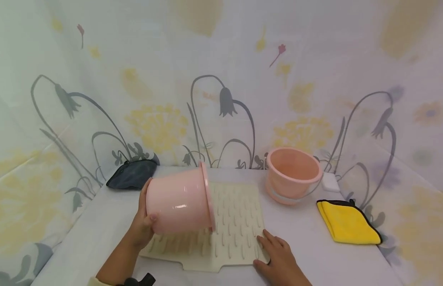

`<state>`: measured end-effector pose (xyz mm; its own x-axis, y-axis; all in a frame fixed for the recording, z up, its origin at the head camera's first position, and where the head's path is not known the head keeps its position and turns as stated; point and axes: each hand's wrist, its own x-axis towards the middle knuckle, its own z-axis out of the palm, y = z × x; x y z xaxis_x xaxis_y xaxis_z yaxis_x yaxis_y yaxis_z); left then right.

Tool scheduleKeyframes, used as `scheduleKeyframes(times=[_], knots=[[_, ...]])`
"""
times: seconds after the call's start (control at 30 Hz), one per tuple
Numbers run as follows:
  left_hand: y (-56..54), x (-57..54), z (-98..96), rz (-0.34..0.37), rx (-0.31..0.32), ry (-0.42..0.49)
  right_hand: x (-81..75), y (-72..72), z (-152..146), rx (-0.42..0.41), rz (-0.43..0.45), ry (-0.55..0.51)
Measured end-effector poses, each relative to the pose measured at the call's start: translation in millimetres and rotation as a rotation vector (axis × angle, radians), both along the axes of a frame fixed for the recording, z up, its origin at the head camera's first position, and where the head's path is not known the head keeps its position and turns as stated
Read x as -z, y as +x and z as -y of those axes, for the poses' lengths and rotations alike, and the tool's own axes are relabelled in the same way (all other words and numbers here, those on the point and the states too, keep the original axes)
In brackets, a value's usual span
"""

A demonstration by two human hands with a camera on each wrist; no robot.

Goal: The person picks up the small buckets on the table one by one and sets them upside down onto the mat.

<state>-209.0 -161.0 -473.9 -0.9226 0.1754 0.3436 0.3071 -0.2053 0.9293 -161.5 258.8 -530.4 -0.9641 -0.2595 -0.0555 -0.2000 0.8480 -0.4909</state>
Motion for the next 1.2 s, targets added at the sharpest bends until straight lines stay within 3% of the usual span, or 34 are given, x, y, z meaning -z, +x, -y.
scheduleKeyframes(times=[0.2, 0.43, 0.67, 0.9, 1.03, 1.2], knots=[[2.7, -10.0, 19.9, 0.0, -0.052, 0.016, 3.3, -1.8, -3, 0.01, 0.015, -0.03], [9.3, -21.4, 41.3, -0.007, -0.086, -0.013, 9.7, 5.9, -6, 0.033, 0.043, -0.048], [17.9, -35.8, 73.6, -0.029, -0.17, -0.045, -2.5, 3.0, -3, 0.032, 0.063, -0.061], [20.1, -59.4, 107.3, -0.054, -0.214, -0.104, -7.1, 2.2, -3, 0.029, 0.046, -0.058], [20.8, -69.6, 124.0, -0.033, -0.235, -0.195, -7.7, 3.0, -2, 0.035, 0.054, -0.069], [19.2, -86.9, 136.3, 0.035, -0.308, -0.486, -7.9, 1.5, -1, 0.049, 0.078, -0.077]])
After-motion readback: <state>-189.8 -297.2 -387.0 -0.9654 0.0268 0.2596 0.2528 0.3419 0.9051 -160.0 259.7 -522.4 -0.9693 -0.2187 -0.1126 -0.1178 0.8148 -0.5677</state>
